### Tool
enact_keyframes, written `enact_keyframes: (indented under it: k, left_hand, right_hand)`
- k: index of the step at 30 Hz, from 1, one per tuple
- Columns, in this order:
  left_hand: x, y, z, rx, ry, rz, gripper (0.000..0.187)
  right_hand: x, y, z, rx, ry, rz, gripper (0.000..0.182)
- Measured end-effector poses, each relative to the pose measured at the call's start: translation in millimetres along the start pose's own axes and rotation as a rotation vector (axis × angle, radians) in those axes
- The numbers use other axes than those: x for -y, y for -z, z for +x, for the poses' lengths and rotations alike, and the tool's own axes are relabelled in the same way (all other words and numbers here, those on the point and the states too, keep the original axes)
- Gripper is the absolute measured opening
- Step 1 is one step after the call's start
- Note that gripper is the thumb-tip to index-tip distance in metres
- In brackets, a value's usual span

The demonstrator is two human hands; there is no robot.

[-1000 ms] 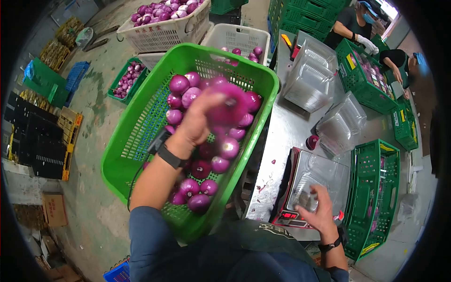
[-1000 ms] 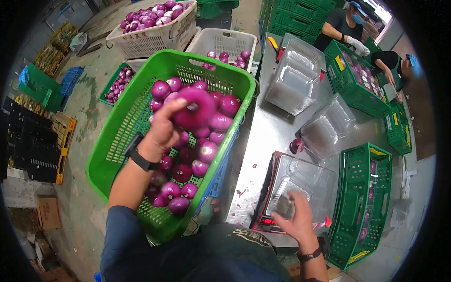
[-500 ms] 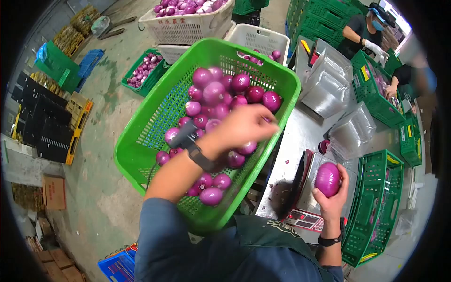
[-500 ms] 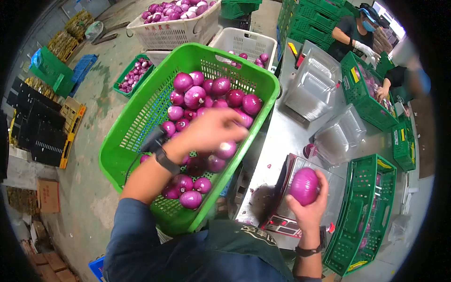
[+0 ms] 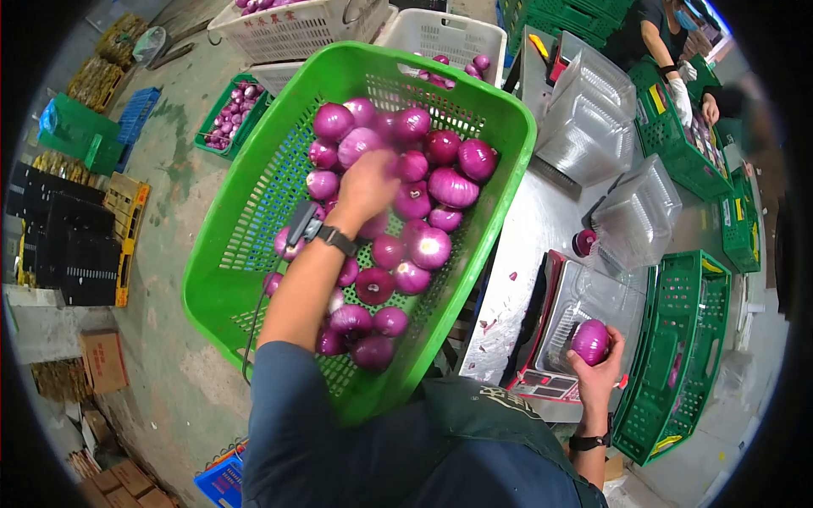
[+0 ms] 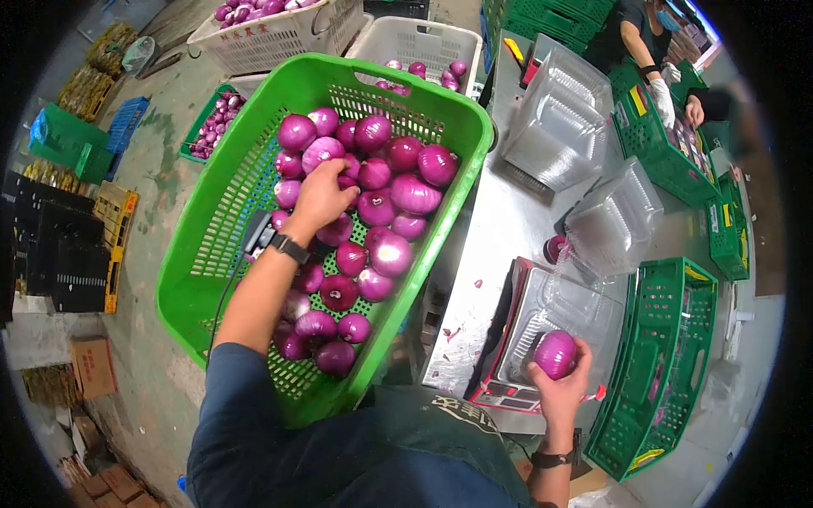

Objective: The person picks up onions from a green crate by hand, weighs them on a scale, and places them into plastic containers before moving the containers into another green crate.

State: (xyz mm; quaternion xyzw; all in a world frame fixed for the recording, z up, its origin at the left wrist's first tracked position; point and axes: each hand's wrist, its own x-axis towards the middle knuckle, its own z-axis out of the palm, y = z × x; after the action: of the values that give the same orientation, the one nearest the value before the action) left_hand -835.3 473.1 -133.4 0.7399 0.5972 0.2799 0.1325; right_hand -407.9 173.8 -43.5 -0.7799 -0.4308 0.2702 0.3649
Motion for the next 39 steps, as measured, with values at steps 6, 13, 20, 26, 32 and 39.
enact_keyframes:
  k: [6,13,20,26,32,39]
  left_hand:
    - [-20,-60,27,0.091,0.171,0.094,0.070]
    - [-9,-66,23,-0.001,0.149,-0.019,0.070]
    - [-40,36,-4,0.200,0.487,-1.323,0.047]
    - [-177,120,-72,0.313,0.110,-1.203,0.078]
    - [-288,125,-173,0.405,-0.054,-0.946,0.083]
    - [-376,62,-228,0.386,-0.402,-0.540,0.075]
  right_hand:
    - [-13,-7,4,-0.003,0.162,-0.343,0.085]
    - [-8,35,2,-0.231,0.119,-0.095,0.060]
    - [-34,66,2,-0.384,0.092,0.331,0.047]
    - [-6,58,-5,-0.140,0.131,0.670,0.045]
    - [11,33,-43,0.685,0.075,1.048,0.062]
    - [0,59,-58,0.979,-0.011,1.265,0.071]
